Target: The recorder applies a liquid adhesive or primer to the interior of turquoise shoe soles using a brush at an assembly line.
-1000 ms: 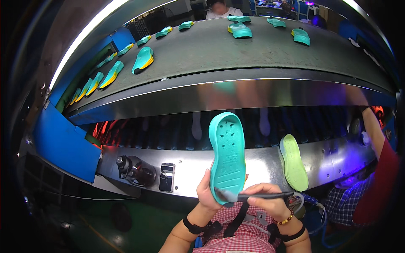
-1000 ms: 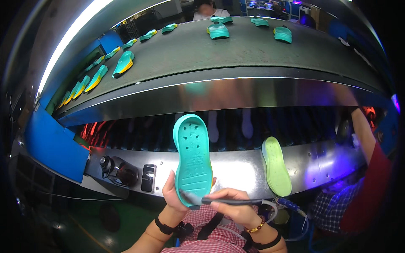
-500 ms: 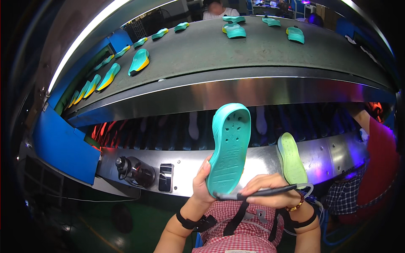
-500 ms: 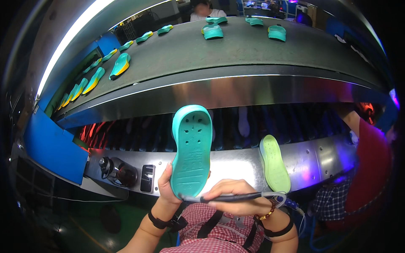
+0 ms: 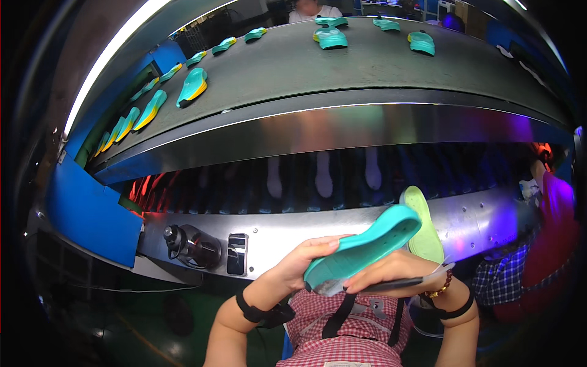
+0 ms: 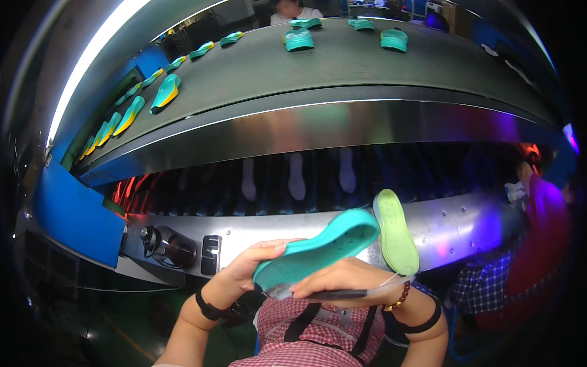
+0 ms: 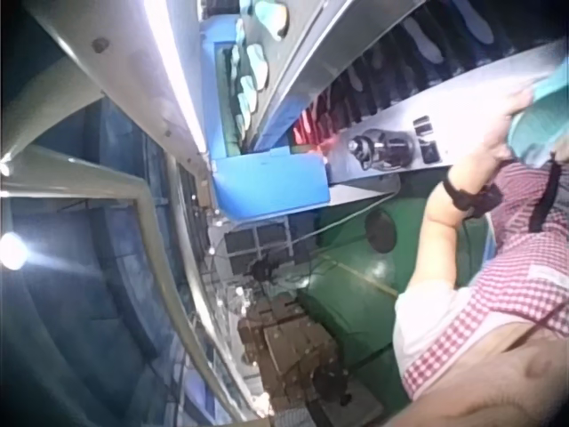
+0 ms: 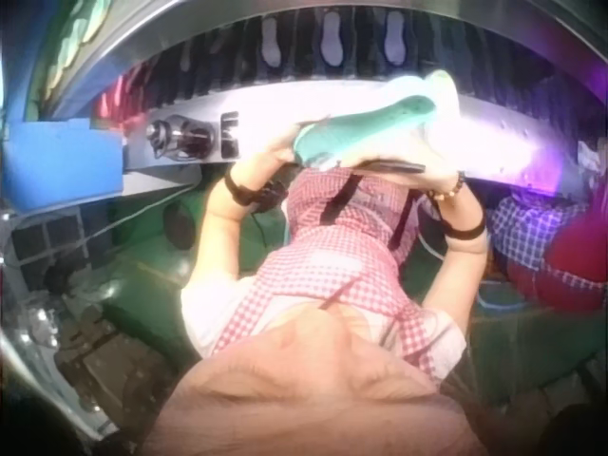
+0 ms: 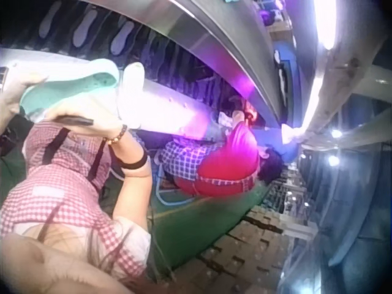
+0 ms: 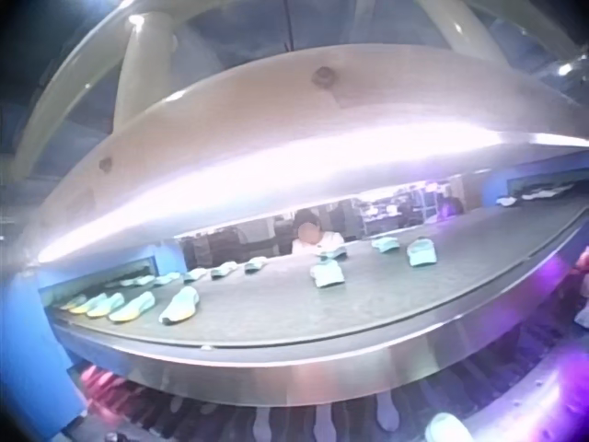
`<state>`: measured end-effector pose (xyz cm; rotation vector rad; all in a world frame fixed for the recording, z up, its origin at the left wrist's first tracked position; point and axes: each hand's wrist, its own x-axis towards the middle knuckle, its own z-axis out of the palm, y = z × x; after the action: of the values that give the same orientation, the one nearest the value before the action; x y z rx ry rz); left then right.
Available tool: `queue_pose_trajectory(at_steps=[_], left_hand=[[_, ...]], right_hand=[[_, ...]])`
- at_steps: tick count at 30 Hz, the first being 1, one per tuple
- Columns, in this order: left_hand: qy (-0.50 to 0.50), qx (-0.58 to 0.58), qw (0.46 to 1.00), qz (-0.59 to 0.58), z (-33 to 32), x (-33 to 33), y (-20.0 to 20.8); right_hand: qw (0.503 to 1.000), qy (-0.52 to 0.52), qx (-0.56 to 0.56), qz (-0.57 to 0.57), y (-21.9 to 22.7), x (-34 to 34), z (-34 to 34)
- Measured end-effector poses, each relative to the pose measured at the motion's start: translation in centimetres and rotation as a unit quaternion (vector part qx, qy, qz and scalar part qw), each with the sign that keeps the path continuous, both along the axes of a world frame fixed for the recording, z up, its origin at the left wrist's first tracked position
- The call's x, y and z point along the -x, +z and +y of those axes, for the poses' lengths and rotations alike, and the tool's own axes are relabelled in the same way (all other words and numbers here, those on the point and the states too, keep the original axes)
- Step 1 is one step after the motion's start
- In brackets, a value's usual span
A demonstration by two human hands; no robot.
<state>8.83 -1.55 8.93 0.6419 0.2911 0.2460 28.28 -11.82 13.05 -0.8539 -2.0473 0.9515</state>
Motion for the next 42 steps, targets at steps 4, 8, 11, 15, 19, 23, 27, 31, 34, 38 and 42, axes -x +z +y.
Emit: queue_pose_trajectory(at_steps=[4,8,11,15,19,23,27,31,34,38,42], left_hand=[[-0.023,-0.009,0.998,0.066,0.0,0.3,0.4],[-0.048,-0.048,0.992,0.109,-0.1,0.4,0.4],[-0.02,-0.05,0.99,0.128,0.0,1.0,-0.5],[-0.017,-0.067,0.989,0.128,0.0,0.9,0.4],[0.0,-0.073,0.988,0.135,0.5,1.3,-0.3],[0.046,0.043,0.998,0.018,-0.6,0.2,-1.2],[0.051,0.092,0.994,-0.031,-1.2,-0.9,-2.2],[0.097,0.118,0.987,-0.037,-1.3,-1.8,-3.1],[0.119,0.13,0.984,-0.029,-1.4,-1.9,-4.6],[0.099,0.137,0.984,-0.063,-1.4,-2.1,-5.1],[0.123,0.111,0.986,-0.018,-1.9,-3.3,-5.1]], right_hand=[[0.997,0.045,0.008,-0.066,1.2,-0.9,0.1],[0.989,0.028,0.028,-0.14,1.0,-1.1,-0.4],[0.956,0.042,0.043,-0.286,1.4,-1.4,-0.5],[0.985,0.0,-0.003,-0.171,1.2,-3.1,-0.3],[0.973,-0.021,0.039,-0.226,0.5,-3.6,-0.8],[0.982,-0.09,0.166,-0.012,0.2,-1.4,-0.9],[0.918,-0.232,0.243,0.21,-4.1,-1.5,-0.6],[0.918,-0.27,0.191,0.219,-4.6,-2.1,-0.3],[0.904,-0.312,0.165,0.243,-5.6,-2.5,0.0],[0.873,-0.396,0.117,0.26,-6.9,-3.1,0.7],[0.841,-0.515,-0.034,0.163,-9.3,-2.2,1.0]])
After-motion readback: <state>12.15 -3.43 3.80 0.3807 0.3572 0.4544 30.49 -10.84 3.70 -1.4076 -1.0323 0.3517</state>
